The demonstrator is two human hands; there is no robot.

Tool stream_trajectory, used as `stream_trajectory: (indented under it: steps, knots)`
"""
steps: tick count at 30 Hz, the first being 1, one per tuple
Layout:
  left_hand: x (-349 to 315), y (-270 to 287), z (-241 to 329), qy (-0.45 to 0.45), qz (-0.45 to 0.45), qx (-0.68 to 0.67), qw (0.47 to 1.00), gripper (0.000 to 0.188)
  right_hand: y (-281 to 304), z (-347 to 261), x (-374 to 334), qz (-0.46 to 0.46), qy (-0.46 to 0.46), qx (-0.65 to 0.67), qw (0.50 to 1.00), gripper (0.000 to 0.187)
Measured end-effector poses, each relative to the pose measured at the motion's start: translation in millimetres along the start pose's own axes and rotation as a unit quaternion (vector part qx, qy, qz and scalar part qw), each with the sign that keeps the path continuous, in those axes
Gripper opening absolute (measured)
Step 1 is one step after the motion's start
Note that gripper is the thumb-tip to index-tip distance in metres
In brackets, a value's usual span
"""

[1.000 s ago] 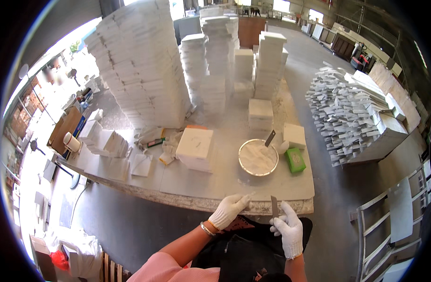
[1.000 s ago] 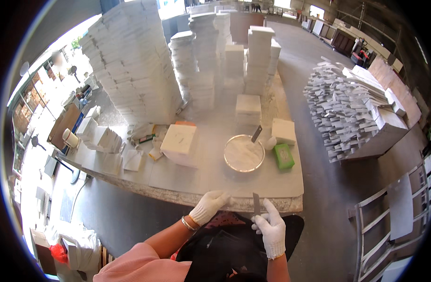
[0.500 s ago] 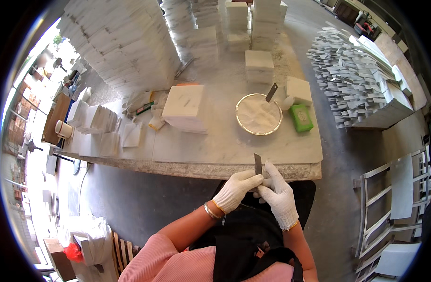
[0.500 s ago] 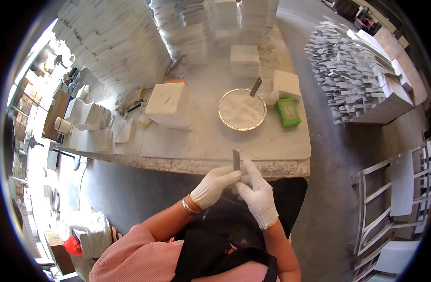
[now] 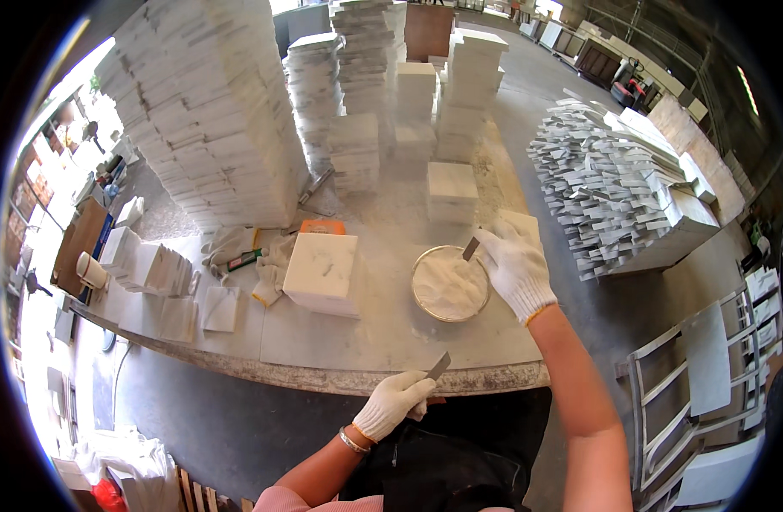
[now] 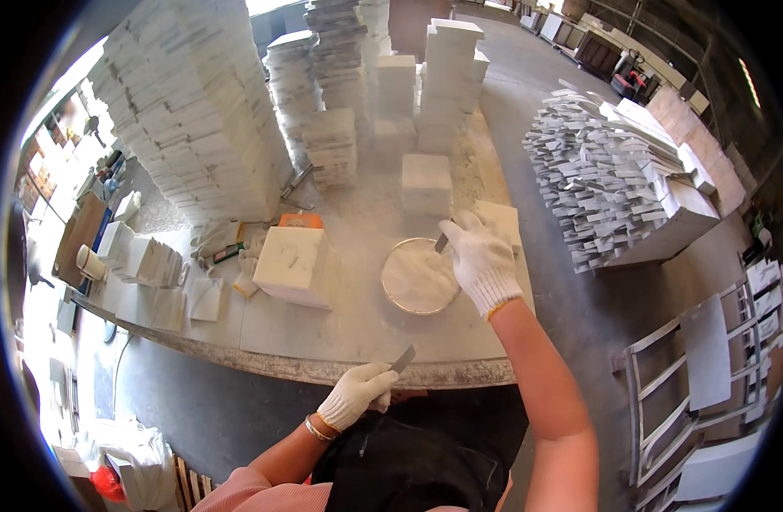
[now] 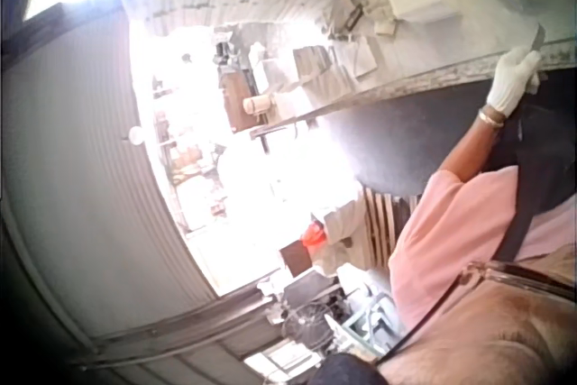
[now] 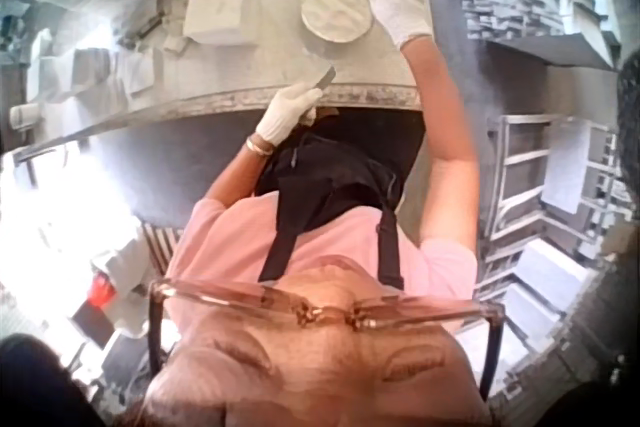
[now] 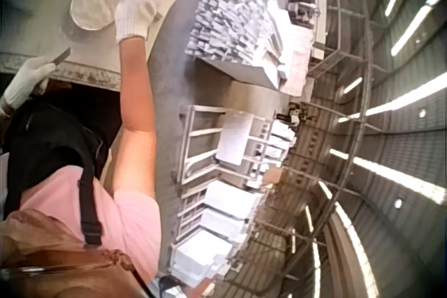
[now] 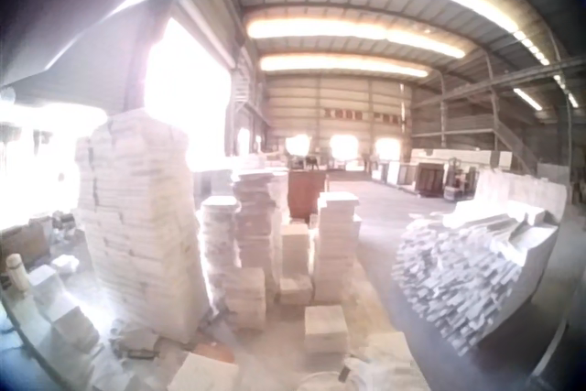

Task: The person applies a white paste to the edges of small square ceramic tiles using a metal spatula, then smooths and cleans the edges with a green sponge. The person handles tiles one at a time, repeatedly dipping the spatula into a bowl of paste and wiping the tile edges.

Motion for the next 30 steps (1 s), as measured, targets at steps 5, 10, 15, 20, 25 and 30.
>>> stream_trajectory:
  steps: [5, 10, 15, 20, 25, 30]
  knots:
    - [2, 13, -4, -0.006, -0.013, -0.013, 1.0, 0.029, -51, -14, 47, -0.096, 0.086, -0.159, 0.979, 0.026]
    - [4, 12, -9, -0.01, -0.029, -0.024, 0.999, 0.031, -82, 4, 57, -0.276, 0.043, -0.263, 0.923, 0.017]
    - [4, 11, -4, -0.007, -0.024, -0.026, 0.999, 0.034, -40, -16, 48, -0.142, 0.08, -0.276, 0.947, 0.013]
    - [9, 1, 1, -0.028, -0.028, -0.005, 0.999, 0.034, 8, 4, 21, -0.034, 0.004, -0.193, 0.981, 0.009]
    - [10, -26, 13, -0.036, -0.033, -0.011, 0.999, 0.041, 58, 25, -62, -0.058, -0.101, 0.163, 0.98, 0.007]
    - [4, -52, 13, -0.069, -0.044, -0.038, 0.996, 0.045, 19, 31, -166, -0.134, -0.275, 0.49, 0.816, 0.02]
Point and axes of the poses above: each hand's wrist, its own x-axis towards the middle knuckle, its own y-axis out of the back of the hand, z = x × y, the point moved 9 cm from there along x, towards the middle knuckle, and after that the axes turned 8 degrees about -y, right-handed, at the moved point
